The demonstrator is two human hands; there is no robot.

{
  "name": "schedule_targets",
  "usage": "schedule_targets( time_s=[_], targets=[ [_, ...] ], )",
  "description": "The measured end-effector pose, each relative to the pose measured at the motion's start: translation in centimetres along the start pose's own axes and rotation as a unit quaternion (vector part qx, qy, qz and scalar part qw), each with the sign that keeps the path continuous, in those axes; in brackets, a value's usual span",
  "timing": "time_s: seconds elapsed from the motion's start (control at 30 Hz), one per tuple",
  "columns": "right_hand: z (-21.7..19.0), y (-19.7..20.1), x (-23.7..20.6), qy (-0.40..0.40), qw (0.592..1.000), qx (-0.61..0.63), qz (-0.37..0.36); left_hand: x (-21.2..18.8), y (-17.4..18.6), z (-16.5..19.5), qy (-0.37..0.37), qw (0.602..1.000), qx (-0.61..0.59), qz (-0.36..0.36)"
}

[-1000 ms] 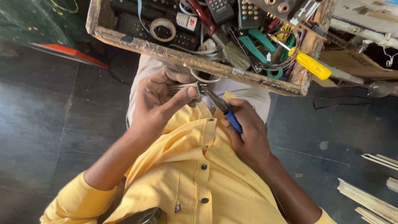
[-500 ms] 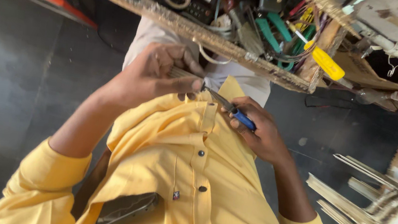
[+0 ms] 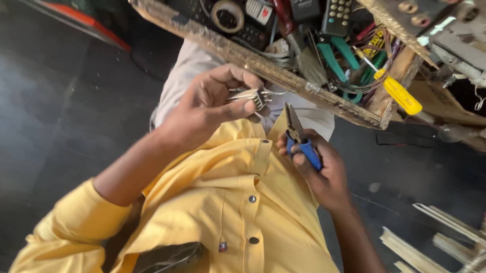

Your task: The person sits on the floor at a cluttered workbench and prepares a finned metal electronic component, bending and trimming its leads with pliers. They then hold a green circuit board and solder components onto it using a soldering iron and a spool of solder wire.

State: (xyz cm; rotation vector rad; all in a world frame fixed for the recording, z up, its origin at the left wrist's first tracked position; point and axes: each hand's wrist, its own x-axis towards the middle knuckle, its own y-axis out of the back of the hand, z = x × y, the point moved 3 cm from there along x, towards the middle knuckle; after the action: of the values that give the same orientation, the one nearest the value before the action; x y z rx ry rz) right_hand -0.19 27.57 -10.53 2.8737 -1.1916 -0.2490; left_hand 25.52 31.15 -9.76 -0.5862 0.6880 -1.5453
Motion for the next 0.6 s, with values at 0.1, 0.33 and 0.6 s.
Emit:
schedule_targets(
  time_s=[0.1,0.33,0.6],
  targets=[
    [-0.5,-0.2,0.4,0.036,0.996,-0.077,0.032,0.3,-1.1,-0.4,-0.007,1.000,-0.009,0.005],
    [-1.9,0.5,0.3,0.035,0.995,-0.096,0.021,0.8,-2.0,-1.2,0.009,0.999,0.042,0.011],
    [-3.0,0.9,-0.1,0.065,0.979,-0.190,0.028,0.6,-2.5,-1.0,0.018,0.995,0.098,0.027]
  ],
)
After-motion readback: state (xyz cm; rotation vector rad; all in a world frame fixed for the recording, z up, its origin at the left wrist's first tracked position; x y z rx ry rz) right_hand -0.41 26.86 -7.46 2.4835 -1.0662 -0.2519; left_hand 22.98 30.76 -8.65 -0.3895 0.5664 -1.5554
